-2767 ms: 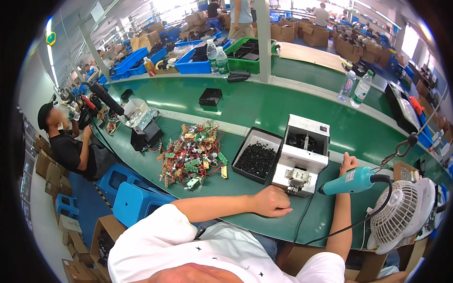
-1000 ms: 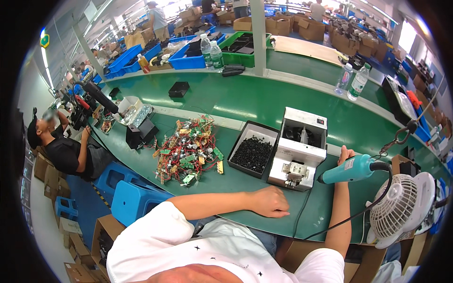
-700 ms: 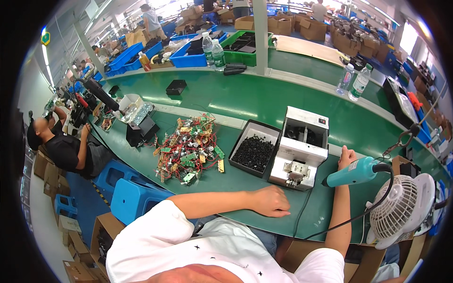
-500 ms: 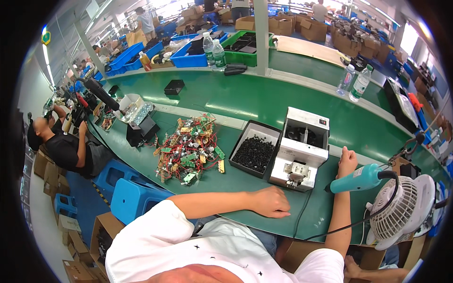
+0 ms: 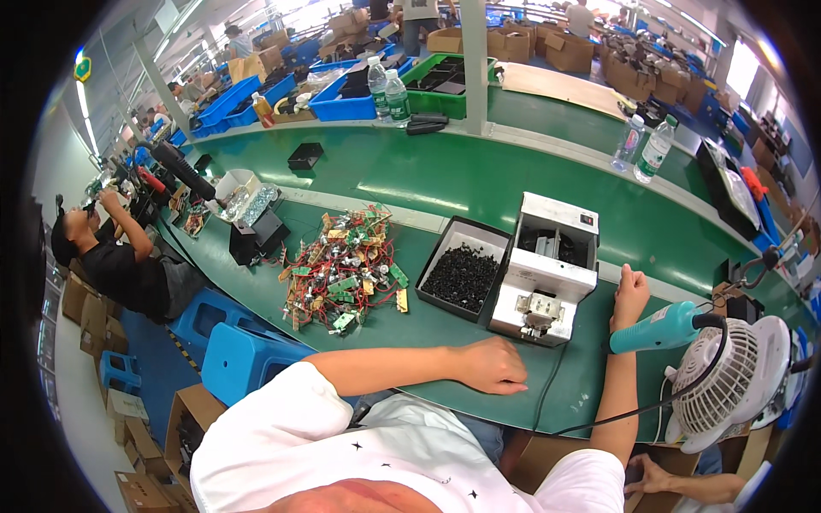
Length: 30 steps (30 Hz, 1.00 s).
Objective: Assembling electronic components using an electric screwdriver on a manufacturing production line.
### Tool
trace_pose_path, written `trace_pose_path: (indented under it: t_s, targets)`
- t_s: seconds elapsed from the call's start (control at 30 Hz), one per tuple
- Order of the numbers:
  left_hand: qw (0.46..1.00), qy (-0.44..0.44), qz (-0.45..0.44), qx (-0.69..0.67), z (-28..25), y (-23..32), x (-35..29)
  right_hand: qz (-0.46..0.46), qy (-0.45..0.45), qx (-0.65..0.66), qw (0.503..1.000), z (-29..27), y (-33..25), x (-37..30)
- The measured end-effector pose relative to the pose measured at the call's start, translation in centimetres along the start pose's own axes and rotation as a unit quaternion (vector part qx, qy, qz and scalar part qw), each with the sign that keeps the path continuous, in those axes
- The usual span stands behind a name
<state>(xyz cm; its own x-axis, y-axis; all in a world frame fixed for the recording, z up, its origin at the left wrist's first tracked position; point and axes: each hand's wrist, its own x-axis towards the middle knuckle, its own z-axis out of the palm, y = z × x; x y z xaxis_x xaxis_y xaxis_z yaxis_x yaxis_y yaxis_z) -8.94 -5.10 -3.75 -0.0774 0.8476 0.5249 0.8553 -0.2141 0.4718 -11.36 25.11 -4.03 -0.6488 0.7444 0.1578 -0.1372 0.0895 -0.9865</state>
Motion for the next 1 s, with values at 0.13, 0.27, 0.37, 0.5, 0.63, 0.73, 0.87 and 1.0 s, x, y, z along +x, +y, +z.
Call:
trace_pose_path:
  t_s: [0.13,0.27,0.37,0.5,0.63,0.73,0.87,1.0]
  targets:
    - [1.0,0.0,0.002,-0.005,0.1,0.1,-0.2,-0.006,0.001,0.001,1.0,-0.4,0.1,-0.3]
    - [1.0,-0.01,0.017,0.007,0.1,-0.1,0.3,-0.037,0.031,0.022,0.999,-0.8,0.4,0.2]
    - [0.997,-0.05,0.005,0.06,-0.8,0.0,0.5,-0.097,0.076,0.037,0.992,1.2,0.9,1.1]
    - [0.996,-0.062,0.001,0.066,-1.0,0.4,1.2,-0.193,0.091,0.056,0.975,1.8,1.1,0.4]
    - [0.995,-0.081,0.011,0.057,-1.0,1.0,1.8,-0.238,0.088,-0.091,0.963,0.8,-2.2,-1.6]
    - [0.994,-0.092,-0.012,0.059,-1.0,1.2,1.6,-0.227,0.093,-0.096,0.965,1.4,-2.3,-2.2]
    - [0.993,-0.091,-0.02,0.068,-0.9,1.3,1.6,-0.172,0.102,-0.114,0.973,0.6,0.3,1.9]
    - [0.993,-0.092,-0.012,0.072,-0.4,0.9,2.2,-0.066,0.126,-0.146,0.979,-2.6,4.3,10.0]
